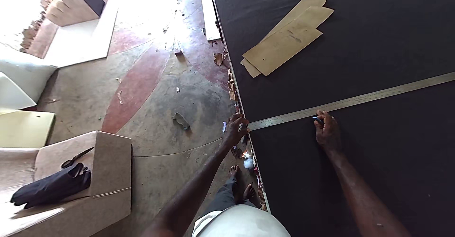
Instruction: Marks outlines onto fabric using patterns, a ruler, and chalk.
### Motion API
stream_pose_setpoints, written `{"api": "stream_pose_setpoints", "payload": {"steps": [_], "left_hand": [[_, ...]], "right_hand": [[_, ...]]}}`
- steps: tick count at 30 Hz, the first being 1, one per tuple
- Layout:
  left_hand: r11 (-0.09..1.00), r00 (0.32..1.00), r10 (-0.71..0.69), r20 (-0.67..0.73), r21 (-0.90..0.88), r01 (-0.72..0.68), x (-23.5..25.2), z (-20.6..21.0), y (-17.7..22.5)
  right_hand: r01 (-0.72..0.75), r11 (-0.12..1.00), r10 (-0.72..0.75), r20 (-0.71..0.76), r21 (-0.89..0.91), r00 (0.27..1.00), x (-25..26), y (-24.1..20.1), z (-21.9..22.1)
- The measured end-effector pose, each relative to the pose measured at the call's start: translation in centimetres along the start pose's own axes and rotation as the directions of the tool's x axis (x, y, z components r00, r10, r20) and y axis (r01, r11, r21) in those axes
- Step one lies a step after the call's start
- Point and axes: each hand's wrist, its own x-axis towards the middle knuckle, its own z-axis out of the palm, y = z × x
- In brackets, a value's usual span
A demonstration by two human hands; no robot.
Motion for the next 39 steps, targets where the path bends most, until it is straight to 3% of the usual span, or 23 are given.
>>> {"api": "stream_pose_setpoints", "payload": {"steps": [17,21,25,29,33,39], "left_hand": [[1.0,1.0,-0.004,0.014,-0.022,0.004,0.4,0.0,-0.3],[0.992,1.0,-0.013,0.027,0.123,0.01,0.3,-0.4,1.1],[0.946,0.997,-0.013,0.076,0.324,-0.012,0.8,0.0,4.3],[0.939,0.985,0.095,0.141,0.315,-0.135,3.3,3.0,6.6],[0.915,0.959,0.114,0.26,0.348,-0.203,7.1,6.3,9.1],[0.896,0.904,-0.032,0.427,0.414,-0.164,10.8,7.1,11.2]], "right_hand": [[0.001,1.0,-0.001,-0.001,-0.02,1.0,0.0,-0.1,-0.2],[-0.003,1.0,0.003,-0.015,-0.022,1.0,0.1,-0.3,0.0],[-0.015,0.999,0.014,-0.036,-0.028,0.999,0.1,0.0,0.3],[-0.029,0.999,0.028,-0.029,-0.024,0.999,0.1,-0.2,0.3],[-0.024,1.0,0.023,-0.042,-0.02,0.999,0.2,-0.3,0.3],[-0.024,0.999,0.023,-0.065,-0.022,0.998,0.2,-0.2,0.6]]}}
